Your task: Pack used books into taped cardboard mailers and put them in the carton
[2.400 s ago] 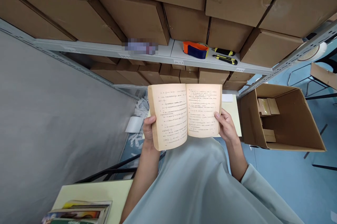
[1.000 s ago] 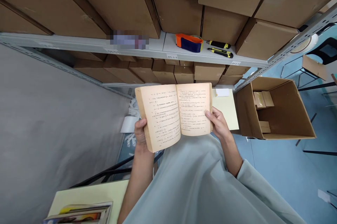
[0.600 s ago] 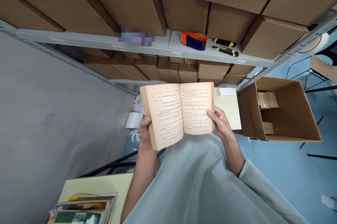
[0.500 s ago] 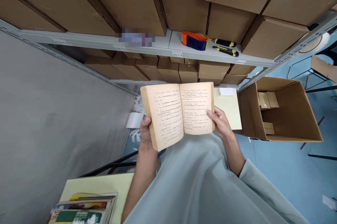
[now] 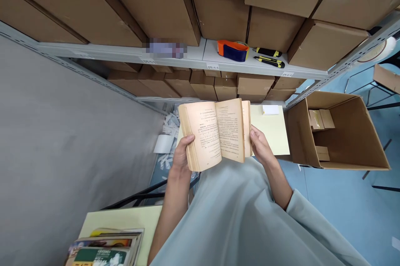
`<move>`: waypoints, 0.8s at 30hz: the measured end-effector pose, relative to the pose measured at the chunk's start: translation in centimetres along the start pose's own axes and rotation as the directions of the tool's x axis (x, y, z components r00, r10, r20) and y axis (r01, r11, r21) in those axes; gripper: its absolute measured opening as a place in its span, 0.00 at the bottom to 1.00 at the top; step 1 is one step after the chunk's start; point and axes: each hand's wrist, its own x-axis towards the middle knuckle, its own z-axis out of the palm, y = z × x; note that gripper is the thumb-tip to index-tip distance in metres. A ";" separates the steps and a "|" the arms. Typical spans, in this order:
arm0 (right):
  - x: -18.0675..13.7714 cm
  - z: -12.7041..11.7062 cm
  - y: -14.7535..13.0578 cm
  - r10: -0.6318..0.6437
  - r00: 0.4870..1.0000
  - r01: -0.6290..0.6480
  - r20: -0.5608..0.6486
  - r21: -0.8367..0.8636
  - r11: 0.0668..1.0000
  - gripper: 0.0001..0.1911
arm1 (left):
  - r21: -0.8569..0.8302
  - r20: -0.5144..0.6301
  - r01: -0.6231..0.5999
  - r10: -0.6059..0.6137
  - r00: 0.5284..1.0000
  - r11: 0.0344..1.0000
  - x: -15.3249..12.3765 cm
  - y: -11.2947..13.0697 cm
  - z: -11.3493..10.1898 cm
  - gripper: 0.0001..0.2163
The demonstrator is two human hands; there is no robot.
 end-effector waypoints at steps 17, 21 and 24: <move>0.5 1.4 1.1 0.003 0.998 -0.004 0.063 0.018 1.000 0.35 | 0.538 0.178 -0.336 0.286 0.942 0.773 -0.4 -1.0 4.0 0.31; 1.4 0.4 1.8 0.109 0.994 -0.109 0.006 0.156 0.982 0.30 | 0.433 0.119 -0.293 0.268 0.956 0.852 0.0 0.0 3.1 0.30; 1.7 -0.5 2.2 0.148 0.988 -0.152 0.033 0.222 0.963 0.27 | 0.392 0.089 -0.234 0.216 0.972 0.890 0.8 0.5 2.2 0.33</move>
